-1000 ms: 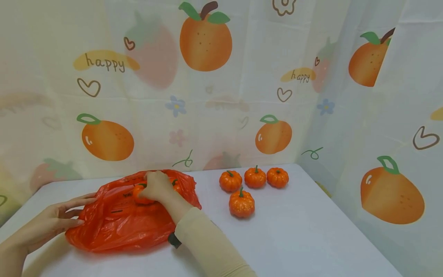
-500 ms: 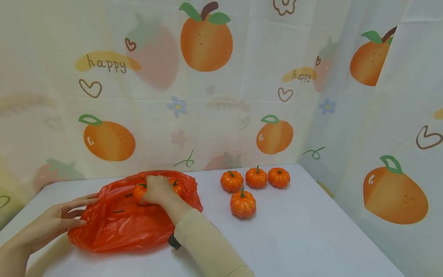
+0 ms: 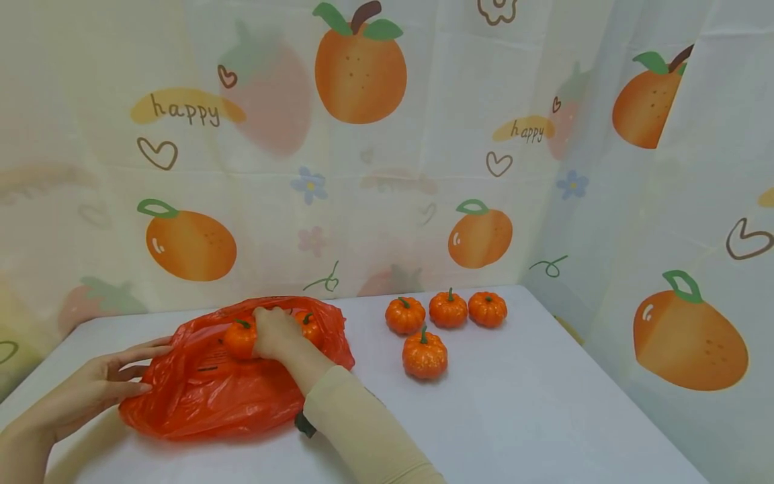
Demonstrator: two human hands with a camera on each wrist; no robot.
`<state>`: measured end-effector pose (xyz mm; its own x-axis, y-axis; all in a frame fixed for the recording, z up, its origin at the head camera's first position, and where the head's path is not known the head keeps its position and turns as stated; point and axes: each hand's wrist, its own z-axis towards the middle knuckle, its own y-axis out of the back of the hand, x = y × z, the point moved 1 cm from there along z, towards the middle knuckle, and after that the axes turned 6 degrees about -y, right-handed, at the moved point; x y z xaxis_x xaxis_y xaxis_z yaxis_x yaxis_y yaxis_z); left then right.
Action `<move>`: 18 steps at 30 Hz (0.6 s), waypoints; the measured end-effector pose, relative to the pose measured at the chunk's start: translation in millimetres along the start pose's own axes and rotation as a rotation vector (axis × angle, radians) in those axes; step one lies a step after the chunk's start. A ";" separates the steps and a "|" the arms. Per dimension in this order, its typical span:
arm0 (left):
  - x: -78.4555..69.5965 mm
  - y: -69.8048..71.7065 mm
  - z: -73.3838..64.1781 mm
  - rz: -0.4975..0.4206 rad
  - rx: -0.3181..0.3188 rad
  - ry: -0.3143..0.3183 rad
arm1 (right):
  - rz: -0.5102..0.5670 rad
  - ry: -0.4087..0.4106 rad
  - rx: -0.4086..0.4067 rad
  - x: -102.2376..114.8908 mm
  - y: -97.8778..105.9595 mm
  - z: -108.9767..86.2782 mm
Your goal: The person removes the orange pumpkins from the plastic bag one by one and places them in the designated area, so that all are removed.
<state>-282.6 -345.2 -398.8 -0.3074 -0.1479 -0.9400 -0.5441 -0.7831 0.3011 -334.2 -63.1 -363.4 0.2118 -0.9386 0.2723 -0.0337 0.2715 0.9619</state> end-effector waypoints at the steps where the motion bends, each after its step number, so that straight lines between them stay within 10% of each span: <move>1: 0.4 -0.1 -0.1 0.001 -0.003 0.003 | 0.012 -0.003 0.007 -0.2 -0.6 -0.2; 18: 0.8 -0.1 -0.1 0.016 -0.008 0.009 | 0.133 0.016 0.042 -0.8 -13.2 4.4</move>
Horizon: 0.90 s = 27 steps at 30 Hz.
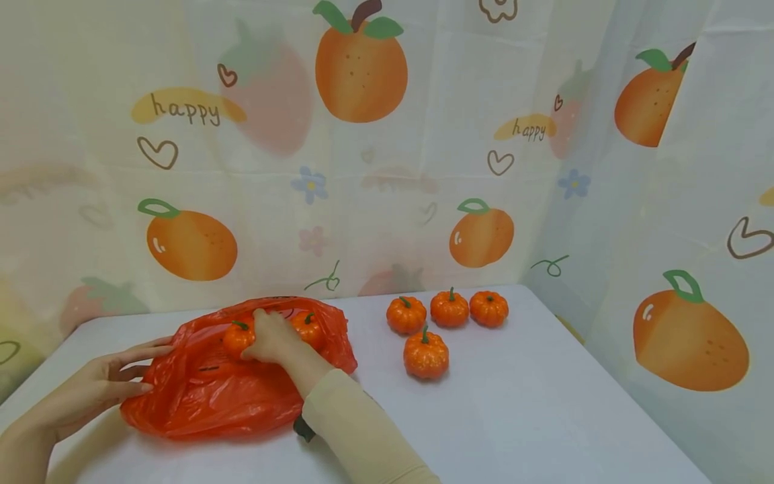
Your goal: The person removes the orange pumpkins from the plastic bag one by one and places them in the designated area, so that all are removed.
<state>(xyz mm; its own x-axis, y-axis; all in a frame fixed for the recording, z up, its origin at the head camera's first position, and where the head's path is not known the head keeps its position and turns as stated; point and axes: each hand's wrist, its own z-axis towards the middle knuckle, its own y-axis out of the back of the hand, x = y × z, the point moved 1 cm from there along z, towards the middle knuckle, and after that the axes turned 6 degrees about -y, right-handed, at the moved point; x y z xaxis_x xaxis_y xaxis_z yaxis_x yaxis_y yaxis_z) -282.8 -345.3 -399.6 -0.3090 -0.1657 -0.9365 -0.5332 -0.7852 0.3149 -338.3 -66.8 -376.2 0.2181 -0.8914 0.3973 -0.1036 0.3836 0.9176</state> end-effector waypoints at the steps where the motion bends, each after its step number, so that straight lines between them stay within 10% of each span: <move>1: 0.3 0.0 0.6 0.003 0.000 0.001 | 0.003 0.007 -0.002 -0.6 0.8 -0.5; 27: 3.8 7.1 0.2 0.028 -0.001 0.049 | 0.083 0.181 -0.024 -37.3 48.1 -46.0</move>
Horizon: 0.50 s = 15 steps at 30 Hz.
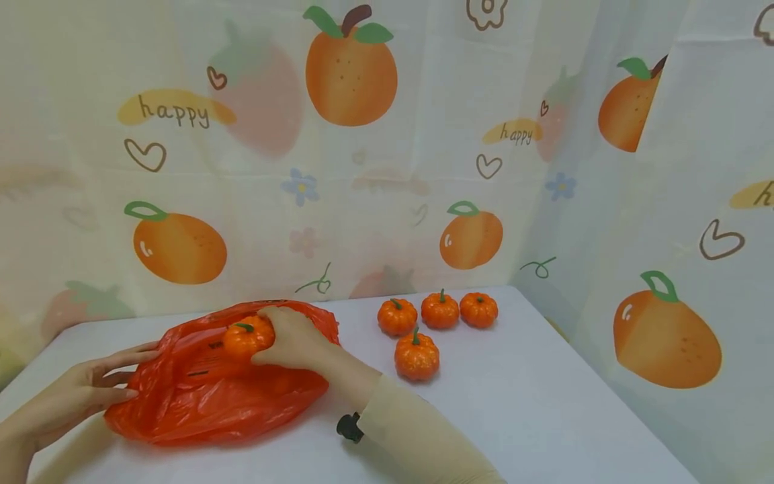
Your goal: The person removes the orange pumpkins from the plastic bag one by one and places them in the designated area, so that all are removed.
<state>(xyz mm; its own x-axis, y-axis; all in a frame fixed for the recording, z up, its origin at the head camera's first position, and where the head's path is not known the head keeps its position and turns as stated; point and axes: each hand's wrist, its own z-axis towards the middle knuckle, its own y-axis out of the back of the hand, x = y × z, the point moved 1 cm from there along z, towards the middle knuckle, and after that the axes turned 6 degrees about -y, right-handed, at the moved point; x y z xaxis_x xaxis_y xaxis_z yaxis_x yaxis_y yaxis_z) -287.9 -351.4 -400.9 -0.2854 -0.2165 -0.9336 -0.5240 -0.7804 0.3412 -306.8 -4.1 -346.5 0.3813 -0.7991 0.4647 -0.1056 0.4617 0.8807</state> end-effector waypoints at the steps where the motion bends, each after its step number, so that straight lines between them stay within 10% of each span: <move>1: 0.1 0.7 0.2 0.000 -0.001 0.007 | 0.000 0.009 -0.007 -2.3 3.5 -1.9; 15: 3.4 4.3 -0.3 -0.019 0.034 -0.032 | 0.193 0.037 -0.021 -53.2 70.3 -44.7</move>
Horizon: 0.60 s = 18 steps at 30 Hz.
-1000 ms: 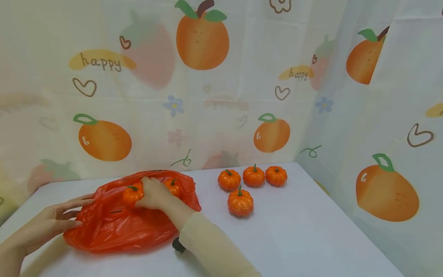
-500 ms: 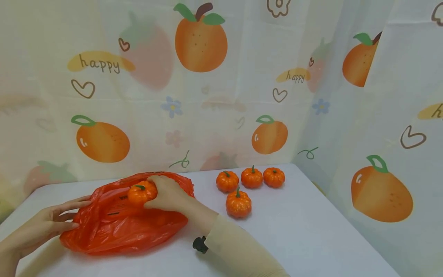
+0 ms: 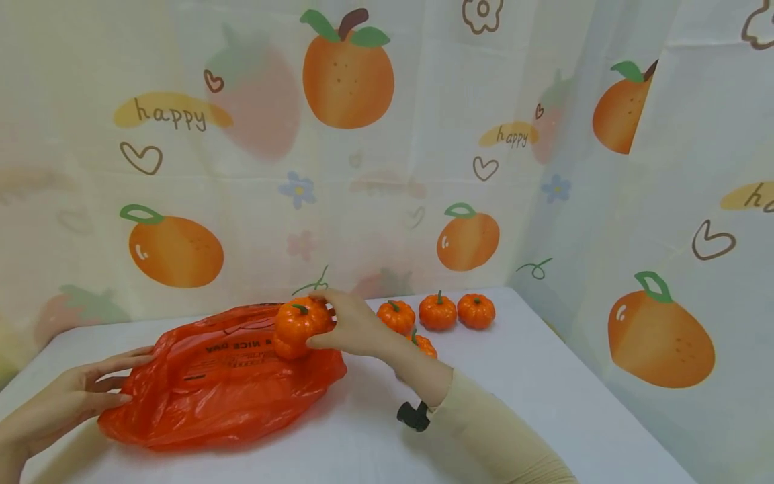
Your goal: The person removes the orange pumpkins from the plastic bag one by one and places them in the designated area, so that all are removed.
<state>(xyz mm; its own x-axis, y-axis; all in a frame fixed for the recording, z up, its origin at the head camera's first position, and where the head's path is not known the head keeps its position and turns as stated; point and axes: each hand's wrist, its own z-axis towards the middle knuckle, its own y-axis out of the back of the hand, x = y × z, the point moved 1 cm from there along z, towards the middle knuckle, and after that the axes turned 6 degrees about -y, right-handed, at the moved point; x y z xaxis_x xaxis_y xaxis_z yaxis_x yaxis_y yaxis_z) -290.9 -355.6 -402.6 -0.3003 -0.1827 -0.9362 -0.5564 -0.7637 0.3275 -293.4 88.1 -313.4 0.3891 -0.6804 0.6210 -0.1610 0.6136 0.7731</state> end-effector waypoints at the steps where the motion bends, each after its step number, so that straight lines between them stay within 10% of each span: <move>1: -0.2 0.1 0.0 -0.001 -0.001 0.007 | 0.021 0.006 -0.003 -3.0 5.6 -3.3; 18: -2.6 -0.4 1.3 0.037 -0.001 0.089 | 0.138 -0.122 -0.145 -56.0 66.5 -49.7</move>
<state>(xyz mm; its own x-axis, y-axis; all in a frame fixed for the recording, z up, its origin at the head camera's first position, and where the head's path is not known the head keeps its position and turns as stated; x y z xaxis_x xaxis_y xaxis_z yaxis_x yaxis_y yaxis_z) -290.9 -354.0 -400.2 -0.2503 -0.2655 -0.9310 -0.5456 -0.7557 0.3622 -280.9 186.9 -303.1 0.2582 -0.6244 0.7372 -0.0699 0.7490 0.6589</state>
